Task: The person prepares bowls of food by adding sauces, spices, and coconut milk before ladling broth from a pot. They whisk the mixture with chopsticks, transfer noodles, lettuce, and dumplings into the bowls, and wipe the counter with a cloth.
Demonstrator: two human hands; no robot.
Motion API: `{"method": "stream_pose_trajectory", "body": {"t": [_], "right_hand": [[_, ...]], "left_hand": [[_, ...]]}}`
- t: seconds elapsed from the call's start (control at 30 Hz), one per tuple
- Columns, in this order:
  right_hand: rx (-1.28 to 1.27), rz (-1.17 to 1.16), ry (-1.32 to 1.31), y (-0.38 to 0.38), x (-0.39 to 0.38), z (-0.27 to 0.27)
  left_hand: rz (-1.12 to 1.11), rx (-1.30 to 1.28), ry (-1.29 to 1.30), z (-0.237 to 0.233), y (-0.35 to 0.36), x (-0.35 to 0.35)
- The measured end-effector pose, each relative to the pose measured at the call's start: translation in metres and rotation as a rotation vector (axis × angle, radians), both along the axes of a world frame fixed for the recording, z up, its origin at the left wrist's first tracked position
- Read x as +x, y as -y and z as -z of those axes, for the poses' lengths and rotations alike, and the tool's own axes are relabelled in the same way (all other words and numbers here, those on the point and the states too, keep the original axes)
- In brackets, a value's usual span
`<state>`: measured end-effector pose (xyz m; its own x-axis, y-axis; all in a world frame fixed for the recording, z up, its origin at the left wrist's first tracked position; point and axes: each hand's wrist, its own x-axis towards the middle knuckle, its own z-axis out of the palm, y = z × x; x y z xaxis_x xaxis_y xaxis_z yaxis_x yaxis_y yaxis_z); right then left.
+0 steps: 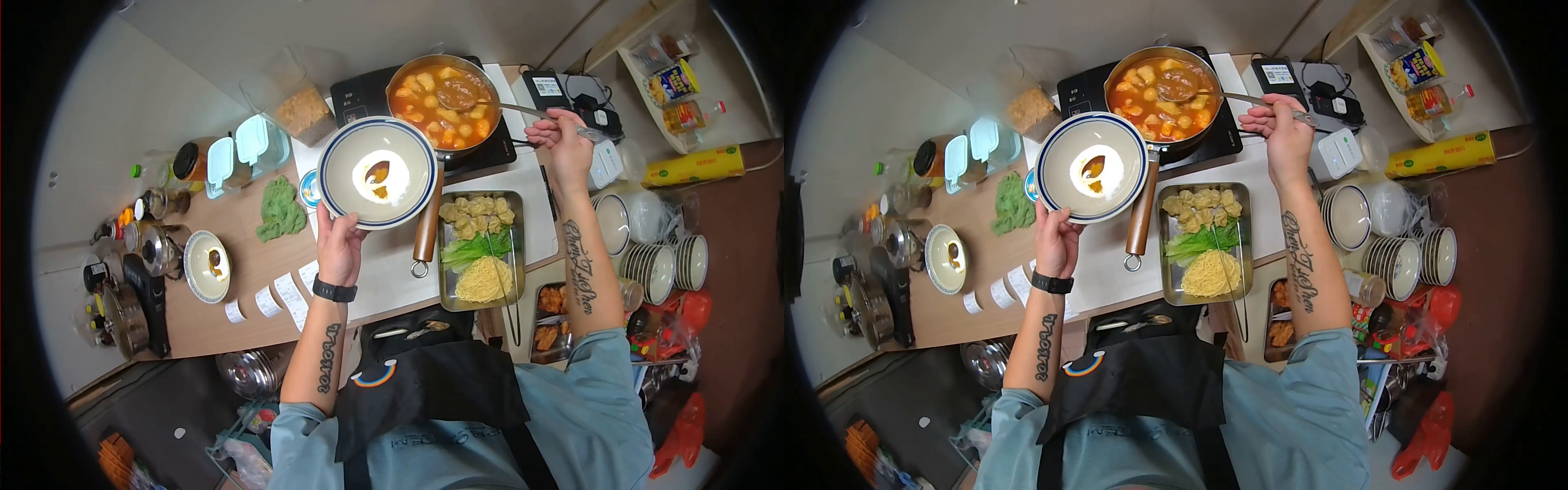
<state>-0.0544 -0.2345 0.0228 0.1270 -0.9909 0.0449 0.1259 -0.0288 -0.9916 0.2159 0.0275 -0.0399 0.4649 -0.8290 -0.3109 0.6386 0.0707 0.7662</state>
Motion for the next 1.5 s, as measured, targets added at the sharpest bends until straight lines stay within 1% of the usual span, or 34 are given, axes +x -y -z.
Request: {"method": "stream_pose_trajectory", "body": {"t": [0.07, 0.33, 0.93, 1.27, 1.37, 1.4, 1.5], "right_hand": [[0.011, -0.002, 0.03, 0.001, -0.001, -0.004], [-0.009, -0.057, 0.017, -0.008, 0.0, -0.022], [-0.011, -0.229, 0.021, -0.04, 0.014, -0.042], [0.015, -0.456, -0.013, -0.067, 0.026, -0.029], [-0.062, -0.576, -0.009, -0.068, 0.021, -0.024], [-0.06, -0.579, -0.008, -0.071, 0.019, -0.025], [-0.184, -0.672, -0.019, -0.078, 0.014, -0.03]], "left_hand": [[-0.003, 0.002, -0.004, -0.001, 0.001, 0.0], [-0.011, 0.013, 0.003, -0.001, 0.002, -0.002], [-0.047, 0.035, 0.031, 0.009, -0.006, -0.001], [-0.066, 0.062, 0.016, 0.006, -0.003, -0.003], [-0.071, 0.06, 0.014, 0.008, -0.002, -0.003], [-0.075, 0.057, 0.01, 0.009, -0.003, -0.003], [-0.076, 0.042, 0.004, 0.01, -0.003, -0.001]]}}
